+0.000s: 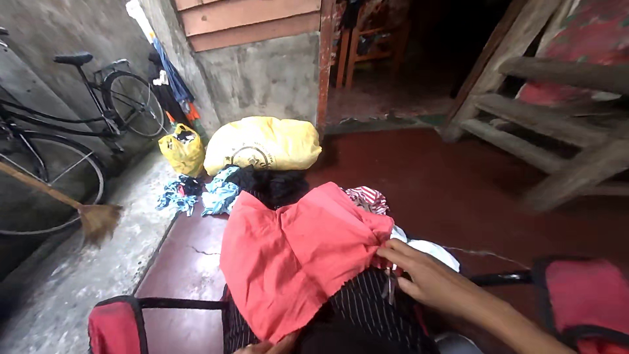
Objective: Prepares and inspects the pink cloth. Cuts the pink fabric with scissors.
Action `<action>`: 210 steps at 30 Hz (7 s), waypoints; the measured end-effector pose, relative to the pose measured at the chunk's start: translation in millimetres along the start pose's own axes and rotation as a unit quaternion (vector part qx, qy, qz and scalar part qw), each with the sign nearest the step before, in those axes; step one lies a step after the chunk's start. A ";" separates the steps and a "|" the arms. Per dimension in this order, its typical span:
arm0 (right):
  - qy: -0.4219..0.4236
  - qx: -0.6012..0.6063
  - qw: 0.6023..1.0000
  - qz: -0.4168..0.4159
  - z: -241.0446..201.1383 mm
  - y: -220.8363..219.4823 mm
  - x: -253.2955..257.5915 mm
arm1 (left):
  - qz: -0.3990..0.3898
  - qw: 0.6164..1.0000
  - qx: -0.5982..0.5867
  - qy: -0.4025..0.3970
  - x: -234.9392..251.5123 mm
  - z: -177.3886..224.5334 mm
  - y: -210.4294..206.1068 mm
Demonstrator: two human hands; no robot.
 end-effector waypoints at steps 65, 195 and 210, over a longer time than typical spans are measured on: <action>-0.249 0.573 0.742 -0.244 -74.2 -47.8 -41.1 | 0.016 0.383 -0.917 0.109 119.8 39.4 -46.7; -0.210 0.614 0.711 -0.271 -100.4 -45.9 -28.2 | 0.095 0.542 -0.830 0.088 110.3 33.2 -44.6; -0.215 0.591 0.732 -0.264 -103.5 -47.8 -22.8 | 0.048 0.535 -0.842 0.049 113.5 32.2 -48.1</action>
Point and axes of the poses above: each hand's wrist, its own x-axis towards the middle knuckle, its own y-axis out of the back of the hand, z = x × y, the point moved 5 cm from there along x, towards the middle knuckle, and after that the axes turned 12 degrees about x, right-handed, at the moved point
